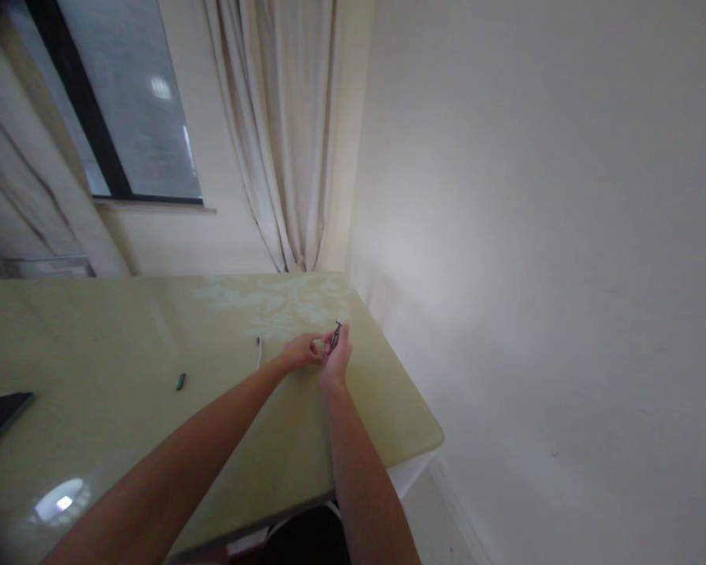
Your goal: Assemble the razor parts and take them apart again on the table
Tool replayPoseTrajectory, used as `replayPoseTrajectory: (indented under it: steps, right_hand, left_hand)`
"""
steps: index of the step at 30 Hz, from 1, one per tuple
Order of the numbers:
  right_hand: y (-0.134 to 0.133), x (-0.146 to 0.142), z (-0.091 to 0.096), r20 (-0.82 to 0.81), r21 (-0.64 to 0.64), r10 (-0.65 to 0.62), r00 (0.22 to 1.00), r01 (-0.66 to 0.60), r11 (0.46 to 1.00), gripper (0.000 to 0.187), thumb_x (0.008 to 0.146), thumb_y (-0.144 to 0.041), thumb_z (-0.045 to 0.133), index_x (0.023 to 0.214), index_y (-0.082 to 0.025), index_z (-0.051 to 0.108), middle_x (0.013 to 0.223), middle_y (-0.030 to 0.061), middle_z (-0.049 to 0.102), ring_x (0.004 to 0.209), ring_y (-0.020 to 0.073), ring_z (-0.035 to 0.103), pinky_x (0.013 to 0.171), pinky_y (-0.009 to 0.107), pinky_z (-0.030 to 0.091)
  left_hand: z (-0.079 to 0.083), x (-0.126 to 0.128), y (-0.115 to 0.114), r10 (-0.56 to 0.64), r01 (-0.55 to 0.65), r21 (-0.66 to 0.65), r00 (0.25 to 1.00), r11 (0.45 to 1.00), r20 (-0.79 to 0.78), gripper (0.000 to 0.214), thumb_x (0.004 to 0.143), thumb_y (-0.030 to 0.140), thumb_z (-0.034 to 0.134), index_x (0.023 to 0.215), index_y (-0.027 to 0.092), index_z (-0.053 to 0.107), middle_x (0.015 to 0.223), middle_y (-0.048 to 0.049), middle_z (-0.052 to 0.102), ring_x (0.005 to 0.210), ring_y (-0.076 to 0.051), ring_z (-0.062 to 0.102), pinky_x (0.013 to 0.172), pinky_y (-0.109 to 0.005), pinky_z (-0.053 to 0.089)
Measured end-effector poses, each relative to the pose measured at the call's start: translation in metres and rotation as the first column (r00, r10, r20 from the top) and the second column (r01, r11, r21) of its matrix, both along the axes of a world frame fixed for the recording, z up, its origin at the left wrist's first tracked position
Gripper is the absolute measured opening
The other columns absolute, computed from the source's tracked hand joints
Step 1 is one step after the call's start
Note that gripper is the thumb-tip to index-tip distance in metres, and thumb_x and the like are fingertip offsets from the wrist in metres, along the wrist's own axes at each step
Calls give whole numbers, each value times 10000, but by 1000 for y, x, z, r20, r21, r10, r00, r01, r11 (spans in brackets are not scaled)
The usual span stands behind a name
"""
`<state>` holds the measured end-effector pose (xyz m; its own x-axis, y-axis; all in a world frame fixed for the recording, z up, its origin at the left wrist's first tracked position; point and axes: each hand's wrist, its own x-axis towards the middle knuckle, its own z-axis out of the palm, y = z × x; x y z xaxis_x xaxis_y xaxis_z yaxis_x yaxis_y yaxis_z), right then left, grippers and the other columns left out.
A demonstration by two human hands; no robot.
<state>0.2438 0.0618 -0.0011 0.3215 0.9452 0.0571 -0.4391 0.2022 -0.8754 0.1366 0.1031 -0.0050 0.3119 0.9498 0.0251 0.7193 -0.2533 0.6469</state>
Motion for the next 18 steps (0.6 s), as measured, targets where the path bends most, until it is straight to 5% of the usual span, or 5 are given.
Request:
replayPoseTrajectory:
  steps: [4,9,13,18]
  right_hand:
    - [-3,-4,-1,21,10,26,999,-26,1000,653,885,-826,395,660,-223,505,475,-80,321,374,88,241,388,251,164]
    - [-15,-28,1,77,6,150,986,-151,989,665,829,-836,515,669,-193,577,513,-61,377,409,73,281,404,237,173]
    - [-29,-49,-1,168,-25,257,952,-256,966,703,810,-856,522,639,-178,602,508,-47,388,424,73,290,414,233,176]
    - [-37,-57,-9,201,-106,323,925,-308,946,726,789,-875,513,608,-177,600,503,-44,382,421,72,282,411,231,158]
  left_hand:
    - [13,-51,-13,95,-104,111,992,988,82,318,839,453,644,934,200,814,939,-101,792,884,-250,698,807,-331,479]
    - [12,-177,-48,285,-310,193,947,931,146,580,905,571,359,952,196,799,952,-129,782,961,-301,698,892,-410,499]
    - [-2,-247,-75,491,-518,185,854,835,173,633,788,695,516,1058,185,778,961,-118,782,712,-248,663,722,-366,528]
    - [-10,-267,-85,401,-407,73,912,910,90,745,590,733,744,1070,165,783,1014,-144,775,807,-284,707,771,-375,554]
